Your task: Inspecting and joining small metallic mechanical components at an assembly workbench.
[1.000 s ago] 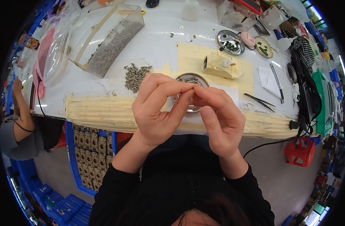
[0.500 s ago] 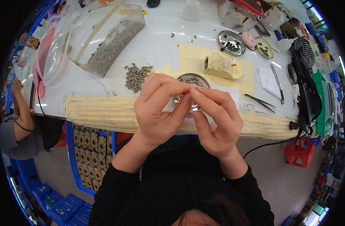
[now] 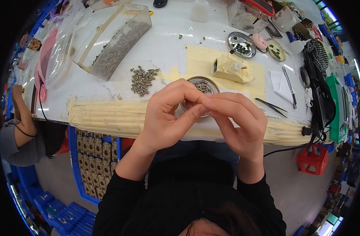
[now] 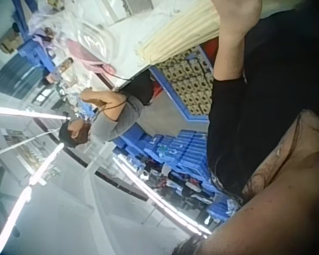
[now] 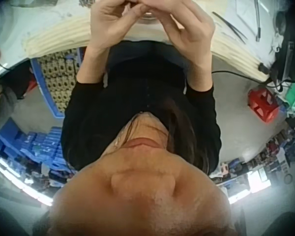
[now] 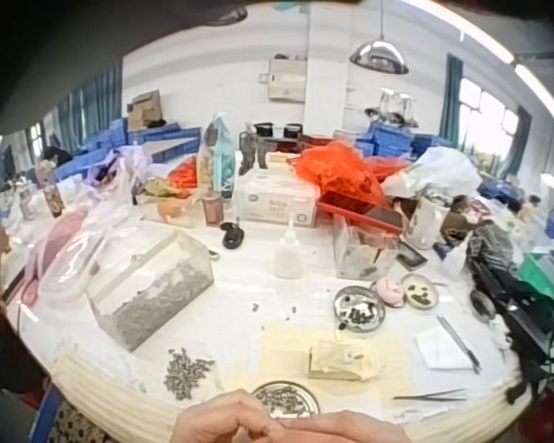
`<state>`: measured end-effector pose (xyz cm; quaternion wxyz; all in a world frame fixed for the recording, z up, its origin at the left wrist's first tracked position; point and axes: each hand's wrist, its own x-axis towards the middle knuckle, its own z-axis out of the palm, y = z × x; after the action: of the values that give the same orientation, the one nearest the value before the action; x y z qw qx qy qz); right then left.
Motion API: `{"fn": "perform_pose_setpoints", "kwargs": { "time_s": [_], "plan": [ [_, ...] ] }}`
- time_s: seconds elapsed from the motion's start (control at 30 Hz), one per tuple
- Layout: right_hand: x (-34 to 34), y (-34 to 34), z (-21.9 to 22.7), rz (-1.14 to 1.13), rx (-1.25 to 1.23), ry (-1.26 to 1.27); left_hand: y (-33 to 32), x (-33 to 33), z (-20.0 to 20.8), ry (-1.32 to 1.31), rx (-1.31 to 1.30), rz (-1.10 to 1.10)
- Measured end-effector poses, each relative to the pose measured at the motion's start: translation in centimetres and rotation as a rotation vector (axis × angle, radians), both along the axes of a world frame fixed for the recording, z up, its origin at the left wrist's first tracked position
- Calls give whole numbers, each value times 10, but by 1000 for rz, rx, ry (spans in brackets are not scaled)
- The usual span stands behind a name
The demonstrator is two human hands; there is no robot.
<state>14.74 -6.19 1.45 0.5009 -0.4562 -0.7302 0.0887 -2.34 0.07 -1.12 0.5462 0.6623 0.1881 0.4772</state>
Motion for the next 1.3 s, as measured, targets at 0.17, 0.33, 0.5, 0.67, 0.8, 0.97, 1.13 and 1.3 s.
{"fn": "perform_pose_setpoints", "kwargs": {
  "time_s": [0.17,0.33,0.5,0.67,0.8,0.97,1.13,1.3],
  "plan": [
    [12,-4,19,145,-149,27,0,-5,1,-38,-130,-215],
    [6,-2,11,98,-57,73,1,-6,3,-110,-217,-238],
    [-15,-1,-9,-45,127,154,2,-6,0,-198,-273,-192],
    [-24,-2,-23,-33,66,366,4,-6,-4,-226,-246,-152],
    [-27,-2,-25,-36,56,397,4,-6,-4,-260,-263,-160],
    [-29,-1,-28,-43,91,373,3,-6,-4,-292,-297,-172],
    [-30,-3,-27,55,-41,500,4,-6,-4,-337,-316,-151],
    [-40,-9,-25,148,-189,714,2,-3,-3,-345,-262,-48]
  ]
}}
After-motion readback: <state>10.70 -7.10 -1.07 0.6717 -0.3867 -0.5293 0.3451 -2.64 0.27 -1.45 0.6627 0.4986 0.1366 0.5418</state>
